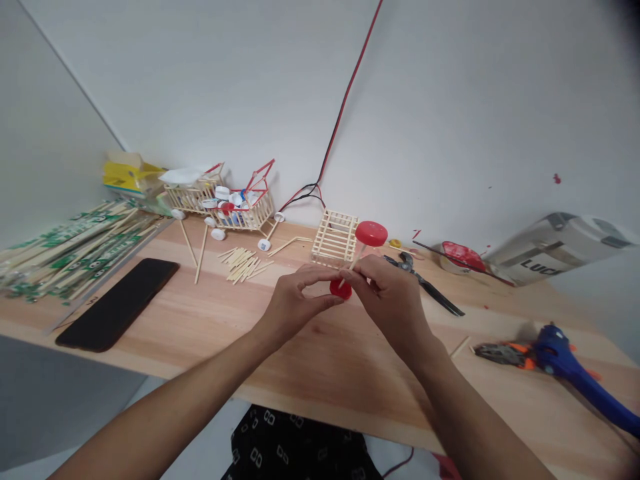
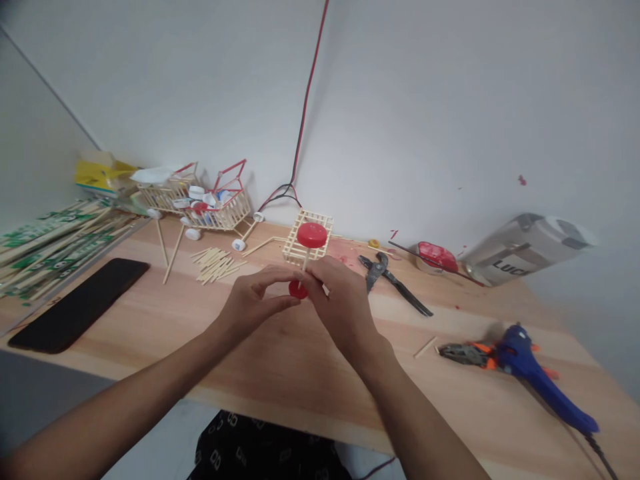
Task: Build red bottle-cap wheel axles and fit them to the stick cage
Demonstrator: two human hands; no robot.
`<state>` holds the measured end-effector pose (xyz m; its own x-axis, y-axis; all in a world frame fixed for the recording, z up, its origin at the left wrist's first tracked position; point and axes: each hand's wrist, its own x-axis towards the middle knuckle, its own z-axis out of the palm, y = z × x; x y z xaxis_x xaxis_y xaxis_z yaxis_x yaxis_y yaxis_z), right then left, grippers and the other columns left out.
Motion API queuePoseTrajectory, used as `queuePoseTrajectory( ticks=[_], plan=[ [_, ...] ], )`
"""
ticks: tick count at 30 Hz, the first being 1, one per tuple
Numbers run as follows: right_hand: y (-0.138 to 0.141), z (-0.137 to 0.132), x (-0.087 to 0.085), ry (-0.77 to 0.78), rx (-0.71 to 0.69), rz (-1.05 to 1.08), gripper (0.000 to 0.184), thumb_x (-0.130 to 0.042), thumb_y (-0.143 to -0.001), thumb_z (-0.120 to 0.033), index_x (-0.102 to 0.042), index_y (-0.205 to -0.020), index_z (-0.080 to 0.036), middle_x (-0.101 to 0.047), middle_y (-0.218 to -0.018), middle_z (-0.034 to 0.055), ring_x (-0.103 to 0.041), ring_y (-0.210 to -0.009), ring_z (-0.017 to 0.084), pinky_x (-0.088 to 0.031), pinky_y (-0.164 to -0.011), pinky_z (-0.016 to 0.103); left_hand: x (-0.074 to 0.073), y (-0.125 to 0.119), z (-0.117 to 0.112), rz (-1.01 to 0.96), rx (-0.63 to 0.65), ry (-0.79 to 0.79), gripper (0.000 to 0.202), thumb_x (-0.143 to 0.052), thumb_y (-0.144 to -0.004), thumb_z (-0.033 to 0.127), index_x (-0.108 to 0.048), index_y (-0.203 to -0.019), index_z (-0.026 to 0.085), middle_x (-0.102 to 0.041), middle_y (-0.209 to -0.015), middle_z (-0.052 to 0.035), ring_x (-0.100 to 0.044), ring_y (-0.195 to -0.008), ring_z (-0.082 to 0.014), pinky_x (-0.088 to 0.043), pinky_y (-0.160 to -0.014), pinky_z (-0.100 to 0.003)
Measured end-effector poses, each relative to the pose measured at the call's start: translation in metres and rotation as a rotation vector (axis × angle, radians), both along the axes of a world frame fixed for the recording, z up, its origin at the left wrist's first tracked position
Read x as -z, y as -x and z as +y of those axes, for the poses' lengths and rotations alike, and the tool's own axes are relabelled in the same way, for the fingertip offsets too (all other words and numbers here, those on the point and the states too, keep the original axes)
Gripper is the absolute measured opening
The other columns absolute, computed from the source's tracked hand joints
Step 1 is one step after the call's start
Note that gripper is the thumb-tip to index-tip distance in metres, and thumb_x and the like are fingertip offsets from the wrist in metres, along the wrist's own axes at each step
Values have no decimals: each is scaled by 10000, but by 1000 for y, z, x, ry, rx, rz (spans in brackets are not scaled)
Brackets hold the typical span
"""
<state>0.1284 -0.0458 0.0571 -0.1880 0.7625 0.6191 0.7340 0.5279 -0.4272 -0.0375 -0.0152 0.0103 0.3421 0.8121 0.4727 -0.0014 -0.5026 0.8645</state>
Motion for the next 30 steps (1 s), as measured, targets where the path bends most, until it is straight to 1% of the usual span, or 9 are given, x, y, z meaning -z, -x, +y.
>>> queuePoseTrajectory(
  ticks=[12,25,30],
  plan=[
    [0,-2,-1,7,0,5,314,-560,-895,-192,-431,-609,-185,-438,-581,-51,-402,-563,82,-296,-544,219,-2,-1,0,-9,2,8,315,-770,-700,166,-721,-1005,231,-711,-1063,-51,-626,-1049,-194,-478,-975,-387],
    [1,-1,-2,27,15,-15,304,-535,-900,-226,-457,-609,-196,-475,-584,-37,-422,-564,100,-299,-537,242,1,0,0,-2,18,-8,321,-758,-719,202,-710,-1034,244,-705,-1083,-53,-622,-1061,-206,-472,-986,-408],
    [1,-2,-1,17,13,-15,308,-533,-903,-228,-449,-609,-195,-474,-585,-37,-424,-567,100,-301,-543,240,0,0,-1,-10,12,0,321,-762,-709,182,-714,-1021,238,-707,-1078,-55,-623,-1057,-205,-481,-972,-399]
  ],
)
